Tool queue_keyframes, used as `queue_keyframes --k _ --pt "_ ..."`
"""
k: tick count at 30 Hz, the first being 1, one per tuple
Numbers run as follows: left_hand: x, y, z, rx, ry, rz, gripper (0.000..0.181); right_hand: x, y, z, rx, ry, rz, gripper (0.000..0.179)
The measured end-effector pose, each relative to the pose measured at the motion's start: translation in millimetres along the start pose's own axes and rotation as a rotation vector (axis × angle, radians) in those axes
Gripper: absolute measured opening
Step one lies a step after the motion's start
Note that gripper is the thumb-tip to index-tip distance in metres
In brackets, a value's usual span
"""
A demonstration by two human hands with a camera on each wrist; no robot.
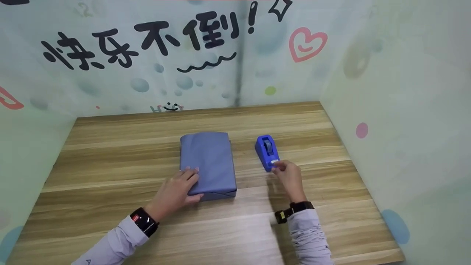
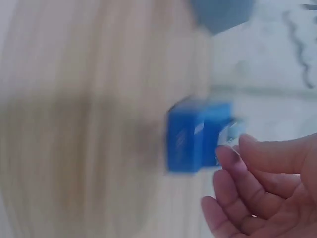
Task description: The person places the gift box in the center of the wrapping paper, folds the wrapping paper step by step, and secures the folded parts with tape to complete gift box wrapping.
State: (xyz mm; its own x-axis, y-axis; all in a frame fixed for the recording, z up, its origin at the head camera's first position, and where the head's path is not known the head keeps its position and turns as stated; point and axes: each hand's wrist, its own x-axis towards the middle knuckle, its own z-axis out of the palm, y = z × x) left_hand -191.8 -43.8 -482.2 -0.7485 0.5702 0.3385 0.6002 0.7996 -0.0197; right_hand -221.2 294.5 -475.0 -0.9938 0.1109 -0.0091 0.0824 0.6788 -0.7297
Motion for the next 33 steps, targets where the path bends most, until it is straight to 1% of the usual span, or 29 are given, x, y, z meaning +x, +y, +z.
queue_keyframes --k 2,5,10,12,14,16,18,20,22,25,27,33 --pt "-0.2 0.1 0.6 -0.001 -0.004 0.0 0.049 -4.8 -9 2 0.081 -0.042 0.019 0.028" --pt "-0.3 0.1 0.2 -0.007 -0.013 -0.004 0.05 -13.5 -23 9 0.203 -0.091 0.016 0.025" --pt "-0.7 0.8 -1.6 -0.019 -0.018 -0.011 0.05 -31.7 -48 24 0.378 -0.176 -0.036 0.021" --pt "-0.8 0.7 -1.9 -0.023 -0.02 -0.009 0.05 -39.8 -58 31 0.409 -0.222 -0.082 0.019" --pt "-0.6 0.4 -1.8 -0.028 -0.025 -0.01 0.051 -48.6 -67 39 0.406 -0.258 -0.157 0.014" --pt "-0.6 -0.1 -1.6 -0.023 -0.033 -0.009 0.052 -56.1 -74 49 0.362 -0.292 -0.251 0.009" --pt "-0.3 -0.7 -1.7 -0.008 -0.031 -0.01 0.053 -61.3 -77 61 0.3 -0.307 -0.336 0.004" --pt "0.3 -1.0 -1.6 0.008 -0.03 -0.01 0.054 -62.5 -78 74 0.239 -0.311 -0.386 0.004" --pt "1.0 -1.1 -2.0 0.022 -0.025 -0.01 0.054 -61.5 -76 85 0.199 -0.295 -0.427 0.005" --pt "1.3 -0.9 -1.8 0.026 -0.023 -0.01 0.054 -59.2 -73 97 0.171 -0.242 -0.458 0.006" --pt "1.4 -0.6 -1.7 0.028 -0.024 -0.012 0.053 -57.6 -72 101 0.178 -0.205 -0.467 0.006" --pt "-0.1 -0.7 0.4 0.036 -0.021 -0.016 0.055 -54.6 -69 108 0.209 -0.161 -0.46 0.008"
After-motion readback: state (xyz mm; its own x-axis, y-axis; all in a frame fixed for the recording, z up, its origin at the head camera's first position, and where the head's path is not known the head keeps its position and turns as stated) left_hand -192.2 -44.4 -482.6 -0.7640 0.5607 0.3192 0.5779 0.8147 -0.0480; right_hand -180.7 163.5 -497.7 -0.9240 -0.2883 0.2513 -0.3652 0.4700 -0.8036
